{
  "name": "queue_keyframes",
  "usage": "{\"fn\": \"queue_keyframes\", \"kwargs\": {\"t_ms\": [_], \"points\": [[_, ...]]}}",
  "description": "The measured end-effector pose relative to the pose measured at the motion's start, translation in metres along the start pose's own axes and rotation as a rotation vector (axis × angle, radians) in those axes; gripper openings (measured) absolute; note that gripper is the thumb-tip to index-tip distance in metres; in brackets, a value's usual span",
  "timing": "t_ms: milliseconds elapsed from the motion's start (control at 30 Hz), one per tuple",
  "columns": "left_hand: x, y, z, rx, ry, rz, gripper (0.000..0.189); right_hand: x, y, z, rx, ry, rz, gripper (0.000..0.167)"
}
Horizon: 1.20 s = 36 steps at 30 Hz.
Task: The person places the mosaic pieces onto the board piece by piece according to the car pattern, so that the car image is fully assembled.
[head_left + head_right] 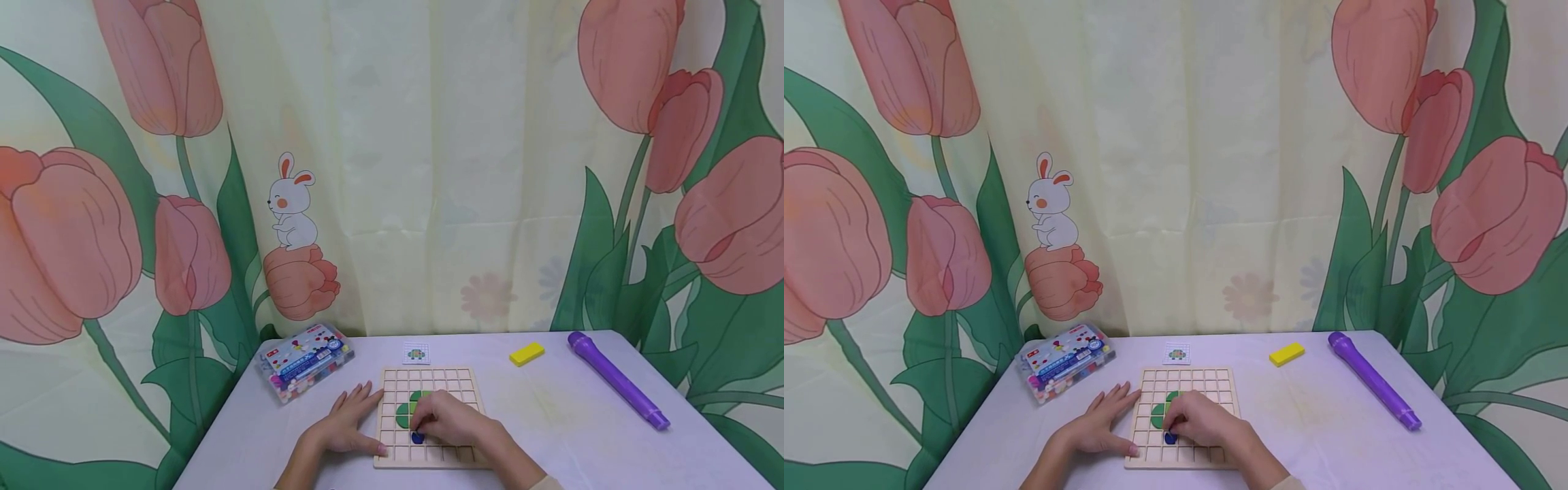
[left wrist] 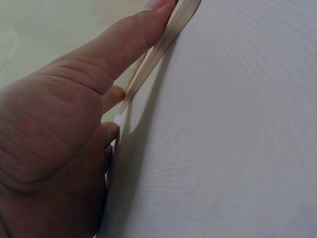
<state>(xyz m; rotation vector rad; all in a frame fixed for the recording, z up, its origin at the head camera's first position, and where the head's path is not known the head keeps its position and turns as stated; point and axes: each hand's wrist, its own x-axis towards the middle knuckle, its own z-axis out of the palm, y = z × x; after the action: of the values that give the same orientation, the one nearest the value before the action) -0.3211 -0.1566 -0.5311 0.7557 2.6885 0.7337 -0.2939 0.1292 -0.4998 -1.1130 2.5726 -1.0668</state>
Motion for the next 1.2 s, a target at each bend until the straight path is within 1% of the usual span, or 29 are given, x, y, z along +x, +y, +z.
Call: {"fn": "queue_keyframes", "kwargs": {"t_ms": [300, 600, 867, 1033, 1200], "points": [[0.0004, -0.0001, 0.0001, 0.000, -0.004, -0.011, 0.112, -0.0011, -0.0047, 0.0009, -0.037, -0.035, 0.050, 0.016], [-0.0020, 0.0023, 0.0008, 0.002, -0.001, -0.007, 0.111, -0.0016, -0.0055, 0.0022, -0.094, -0.037, 0.043, 0.015], [-0.0020, 0.0055, -0.0007, 0.009, -0.002, -0.021, 0.111, -0.0019, -0.0051, 0.0013, -0.081, -0.047, 0.090, 0.017], [-0.0003, 0.0039, -0.0001, 0.003, -0.003, -0.022, 0.112, -0.0034, -0.0048, -0.0011, -0.089, -0.030, 0.080, 0.016], [0.0001, 0.0025, 0.0002, 0.007, 0.002, -0.012, 0.113, -0.0065, -0.0032, -0.0076, -0.065, 0.002, 0.070, 0.014]]}}
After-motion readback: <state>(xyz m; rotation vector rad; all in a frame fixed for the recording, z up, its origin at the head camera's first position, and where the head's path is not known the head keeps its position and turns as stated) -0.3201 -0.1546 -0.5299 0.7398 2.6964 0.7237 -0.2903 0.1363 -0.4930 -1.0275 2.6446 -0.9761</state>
